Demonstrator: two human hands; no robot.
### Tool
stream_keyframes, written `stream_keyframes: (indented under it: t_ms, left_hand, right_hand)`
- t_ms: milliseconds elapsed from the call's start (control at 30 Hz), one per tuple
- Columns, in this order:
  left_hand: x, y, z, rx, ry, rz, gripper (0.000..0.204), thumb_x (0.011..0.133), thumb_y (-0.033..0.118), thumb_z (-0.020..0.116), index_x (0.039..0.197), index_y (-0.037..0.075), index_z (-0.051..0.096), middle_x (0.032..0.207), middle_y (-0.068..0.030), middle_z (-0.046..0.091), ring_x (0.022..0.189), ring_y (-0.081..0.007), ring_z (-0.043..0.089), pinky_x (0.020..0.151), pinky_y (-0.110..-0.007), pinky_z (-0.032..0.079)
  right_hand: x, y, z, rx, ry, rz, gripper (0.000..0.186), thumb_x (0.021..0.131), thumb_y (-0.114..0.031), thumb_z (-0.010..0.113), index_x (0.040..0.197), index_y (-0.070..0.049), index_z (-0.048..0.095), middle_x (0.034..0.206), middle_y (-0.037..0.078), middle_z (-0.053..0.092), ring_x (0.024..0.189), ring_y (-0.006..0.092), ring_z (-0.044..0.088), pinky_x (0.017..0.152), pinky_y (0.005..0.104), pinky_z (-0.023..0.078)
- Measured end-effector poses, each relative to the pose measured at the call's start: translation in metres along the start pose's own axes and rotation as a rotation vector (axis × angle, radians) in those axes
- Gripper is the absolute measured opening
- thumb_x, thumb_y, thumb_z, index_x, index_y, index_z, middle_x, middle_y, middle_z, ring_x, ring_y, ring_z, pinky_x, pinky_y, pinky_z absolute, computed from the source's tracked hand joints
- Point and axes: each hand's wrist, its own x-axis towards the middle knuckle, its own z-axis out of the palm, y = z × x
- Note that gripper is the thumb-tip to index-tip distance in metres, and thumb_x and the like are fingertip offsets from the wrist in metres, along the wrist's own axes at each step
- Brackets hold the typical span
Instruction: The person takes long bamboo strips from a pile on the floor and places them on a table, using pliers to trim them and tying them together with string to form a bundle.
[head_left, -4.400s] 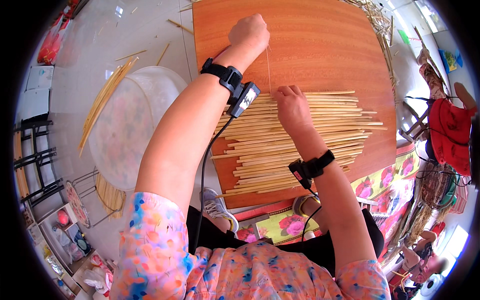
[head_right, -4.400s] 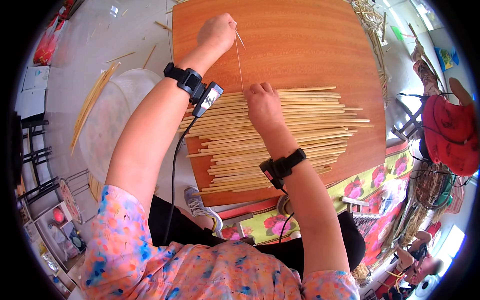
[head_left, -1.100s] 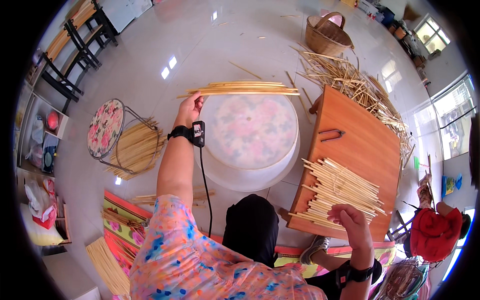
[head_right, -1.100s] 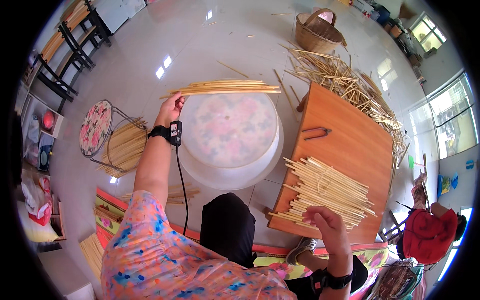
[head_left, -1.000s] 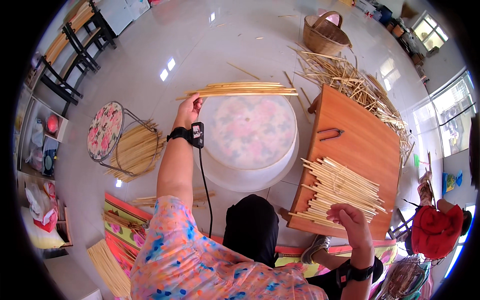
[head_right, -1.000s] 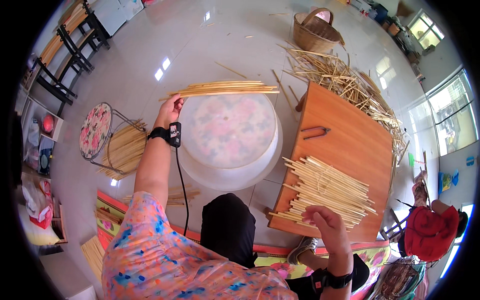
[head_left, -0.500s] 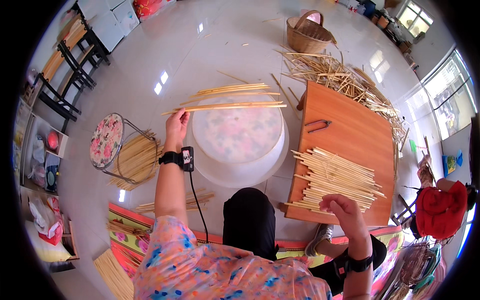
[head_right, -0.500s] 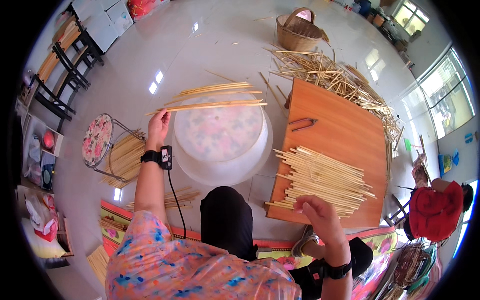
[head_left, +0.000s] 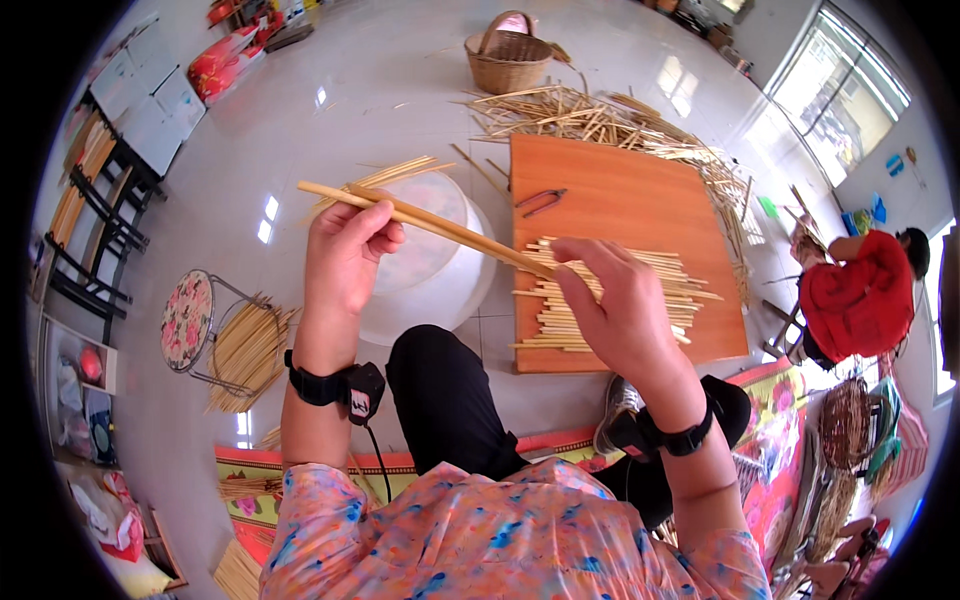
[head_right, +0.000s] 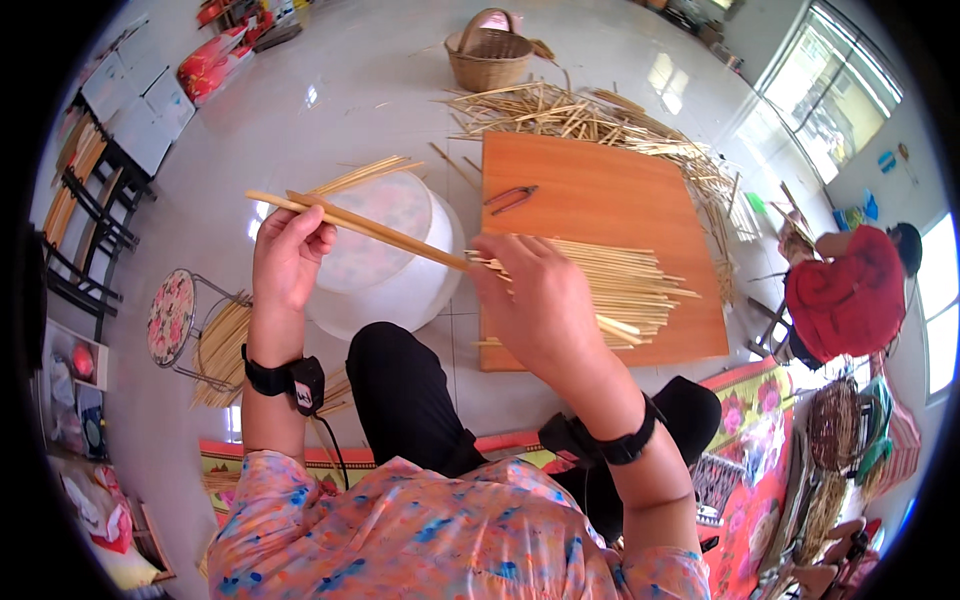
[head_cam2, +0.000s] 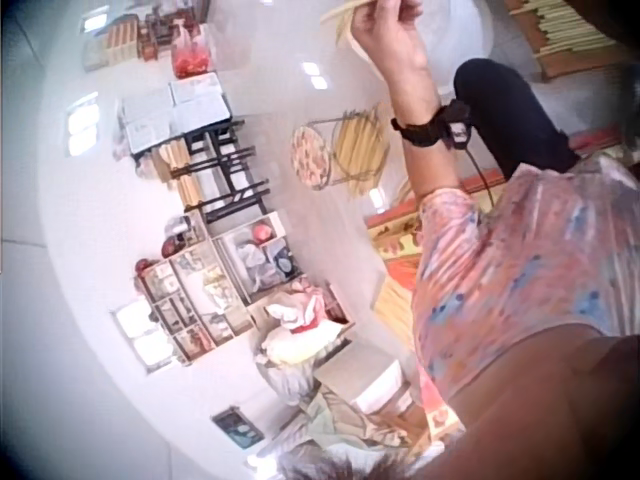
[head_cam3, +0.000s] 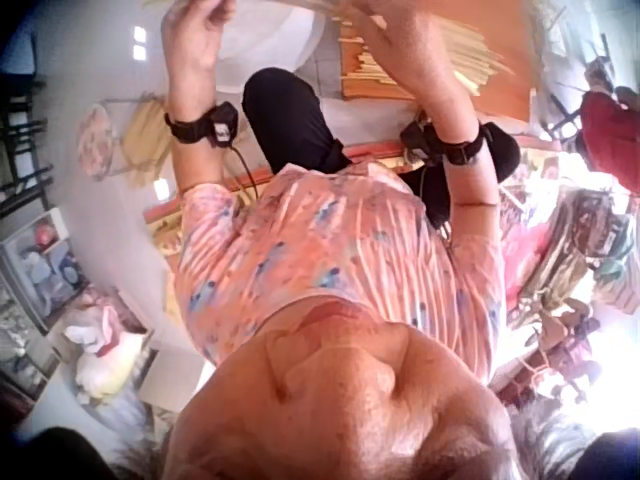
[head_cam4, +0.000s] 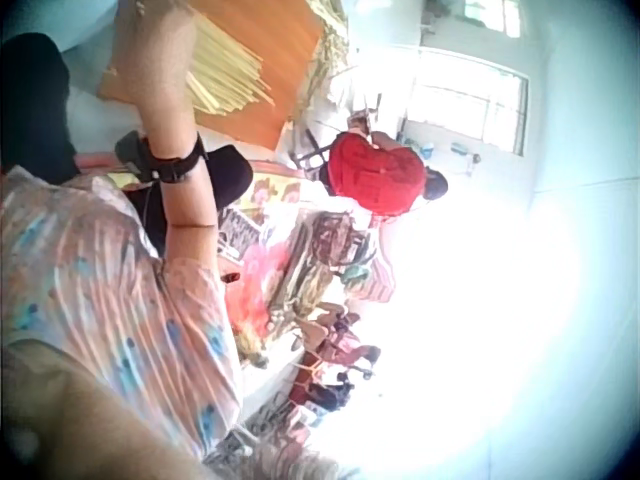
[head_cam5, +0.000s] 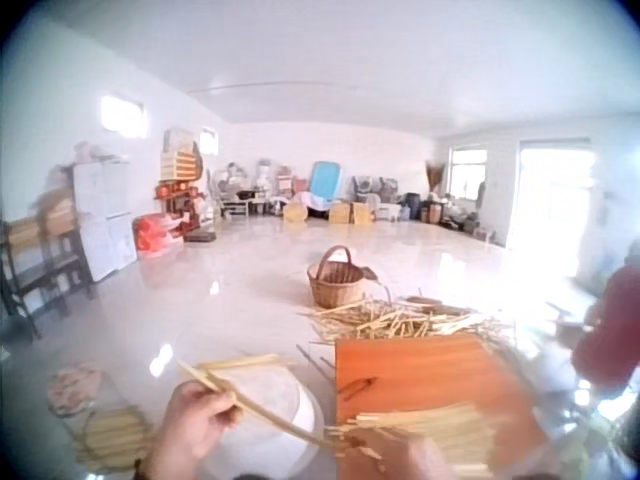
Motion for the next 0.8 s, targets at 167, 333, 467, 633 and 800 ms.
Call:
stream_keyframes:
  t_ms: [167,333,467,633,800]
  left_hand:
    - [-0.022,0.0,0.049,-0.018,-0.082,-0.022,0.011,0.09,0.007,0.063,0.098,0.0,0.066,0.08,-0.0048,0.065,0.067,-0.0119,0.063,0.057,-0.02,0.049]
    - [-0.031,-0.008,0.077,-0.058,-0.16,-0.041,0.012,0.09,0.008,0.063,0.099,0.001,0.066,0.082,-0.0048,0.066,0.068,-0.0111,0.064,0.058,-0.019,0.052]
    - [-0.031,-0.018,0.105,-0.12,-0.165,-0.056,0.014,0.09,0.008,0.063,0.1,-0.001,0.066,0.083,-0.0059,0.067,0.068,-0.0116,0.065,0.061,-0.02,0.054]
    - [-0.017,-0.043,0.13,-0.15,-0.179,-0.129,0.016,0.091,0.011,0.064,0.101,-0.001,0.066,0.083,-0.0052,0.067,0.069,-0.0108,0.065,0.062,-0.019,0.054]
    - [0.018,-0.064,0.158,-0.124,-0.174,-0.148,0.015,0.09,0.011,0.066,0.1,-0.001,0.066,0.08,-0.0037,0.066,0.068,-0.0092,0.064,0.059,-0.018,0.052]
  right_hand:
    - [-0.018,-0.002,-0.027,0.152,-0.191,0.211,0.02,0.088,-0.015,0.06,0.101,0.0,0.066,0.077,0.017,0.065,0.068,0.0336,0.063,0.064,0.0382,0.051]
    - [-0.036,0.017,-0.049,0.211,-0.279,0.283,0.019,0.093,-0.012,0.056,0.099,0.003,0.065,0.069,0.005,0.06,0.061,0.0121,0.055,0.059,0.0275,0.046]
    - [-0.041,0.029,-0.067,0.216,-0.314,0.335,0.019,0.093,-0.014,0.055,0.093,0.003,0.064,0.066,0.003,0.056,0.06,0.0094,0.051,0.057,0.0261,0.044]
    - [-0.044,0.059,-0.078,0.192,-0.335,0.373,0.021,0.095,-0.016,0.054,0.092,0.002,0.064,0.064,0.0,0.054,0.059,0.0078,0.048,0.055,0.0254,0.042]
    - [-0.036,0.083,-0.09,0.186,-0.306,0.42,0.021,0.095,-0.016,0.054,0.095,0.001,0.066,0.064,-0.003,0.051,0.058,0.0059,0.045,0.053,0.0244,0.04]
